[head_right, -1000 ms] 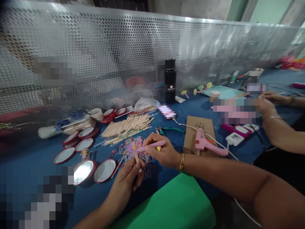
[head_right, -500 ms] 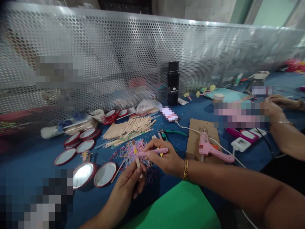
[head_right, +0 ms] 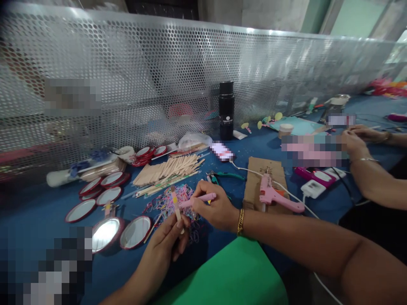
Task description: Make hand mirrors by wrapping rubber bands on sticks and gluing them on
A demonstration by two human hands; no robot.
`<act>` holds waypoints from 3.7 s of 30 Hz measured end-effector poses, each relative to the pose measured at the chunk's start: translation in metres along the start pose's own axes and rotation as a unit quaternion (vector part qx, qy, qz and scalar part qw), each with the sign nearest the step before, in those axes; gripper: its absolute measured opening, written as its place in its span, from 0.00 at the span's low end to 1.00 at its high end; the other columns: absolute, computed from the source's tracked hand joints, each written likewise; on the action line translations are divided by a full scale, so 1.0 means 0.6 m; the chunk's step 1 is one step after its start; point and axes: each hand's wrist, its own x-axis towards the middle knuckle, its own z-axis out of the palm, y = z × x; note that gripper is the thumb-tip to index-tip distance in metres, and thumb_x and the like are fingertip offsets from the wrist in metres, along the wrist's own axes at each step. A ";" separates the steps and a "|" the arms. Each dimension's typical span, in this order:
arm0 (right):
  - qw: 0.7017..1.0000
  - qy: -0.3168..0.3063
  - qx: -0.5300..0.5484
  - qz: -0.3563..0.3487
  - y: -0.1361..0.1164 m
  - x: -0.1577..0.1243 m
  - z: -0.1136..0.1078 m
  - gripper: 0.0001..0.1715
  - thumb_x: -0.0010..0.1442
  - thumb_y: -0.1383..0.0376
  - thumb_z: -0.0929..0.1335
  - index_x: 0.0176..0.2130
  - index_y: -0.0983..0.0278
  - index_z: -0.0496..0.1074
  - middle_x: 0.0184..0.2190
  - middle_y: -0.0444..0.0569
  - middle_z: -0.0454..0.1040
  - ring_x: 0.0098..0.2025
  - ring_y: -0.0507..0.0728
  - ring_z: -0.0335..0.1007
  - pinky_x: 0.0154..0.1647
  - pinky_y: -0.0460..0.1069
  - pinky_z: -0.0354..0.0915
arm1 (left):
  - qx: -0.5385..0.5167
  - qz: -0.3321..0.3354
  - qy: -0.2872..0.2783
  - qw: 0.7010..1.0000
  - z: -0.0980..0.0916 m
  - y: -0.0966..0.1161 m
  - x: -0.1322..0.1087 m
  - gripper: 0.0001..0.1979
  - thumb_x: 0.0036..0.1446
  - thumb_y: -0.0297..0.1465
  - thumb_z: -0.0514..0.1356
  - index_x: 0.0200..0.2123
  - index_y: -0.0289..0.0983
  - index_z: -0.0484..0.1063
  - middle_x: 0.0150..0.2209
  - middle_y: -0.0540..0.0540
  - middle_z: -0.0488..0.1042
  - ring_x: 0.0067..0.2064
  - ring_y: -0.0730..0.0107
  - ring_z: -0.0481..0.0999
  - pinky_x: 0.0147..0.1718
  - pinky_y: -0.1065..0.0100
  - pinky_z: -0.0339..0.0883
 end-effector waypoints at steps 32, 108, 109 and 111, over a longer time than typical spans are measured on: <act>1.000 0.007 0.011 -0.025 -0.003 0.008 0.000 0.08 0.56 0.70 0.65 0.25 0.63 0.66 0.23 0.42 0.65 0.26 0.50 0.59 0.29 0.47 0.57 | 0.022 -0.009 0.014 1.000 -0.003 0.004 -0.006 0.18 0.59 0.47 0.55 0.33 0.38 0.66 0.16 0.56 0.64 0.16 0.79 0.56 0.15 0.76 0.48; 0.998 0.011 0.059 0.007 -0.002 0.005 0.001 0.07 0.57 0.69 0.65 0.27 0.63 0.66 0.25 0.42 0.67 0.28 0.51 0.60 0.30 0.47 0.58 | 0.022 -0.009 0.005 1.000 0.004 0.008 -0.008 0.16 0.59 0.47 0.55 0.34 0.38 0.65 0.16 0.56 0.64 0.17 0.77 0.57 0.15 0.76 0.50; 0.998 0.005 0.059 0.002 -0.002 0.005 0.002 0.07 0.57 0.69 0.65 0.27 0.63 0.66 0.25 0.42 0.67 0.27 0.51 0.60 0.30 0.47 0.58 | 0.021 -0.008 0.006 1.000 0.004 0.009 -0.008 0.17 0.59 0.47 0.55 0.34 0.38 0.65 0.16 0.56 0.64 0.17 0.77 0.57 0.15 0.76 0.50; 0.999 -0.002 0.053 -0.002 -0.002 0.005 0.002 0.07 0.57 0.69 0.65 0.27 0.63 0.67 0.24 0.42 0.67 0.27 0.51 0.60 0.29 0.47 0.58 | 0.020 -0.010 0.010 1.000 0.005 0.010 -0.009 0.17 0.58 0.47 0.56 0.34 0.38 0.65 0.16 0.56 0.64 0.16 0.77 0.57 0.15 0.76 0.49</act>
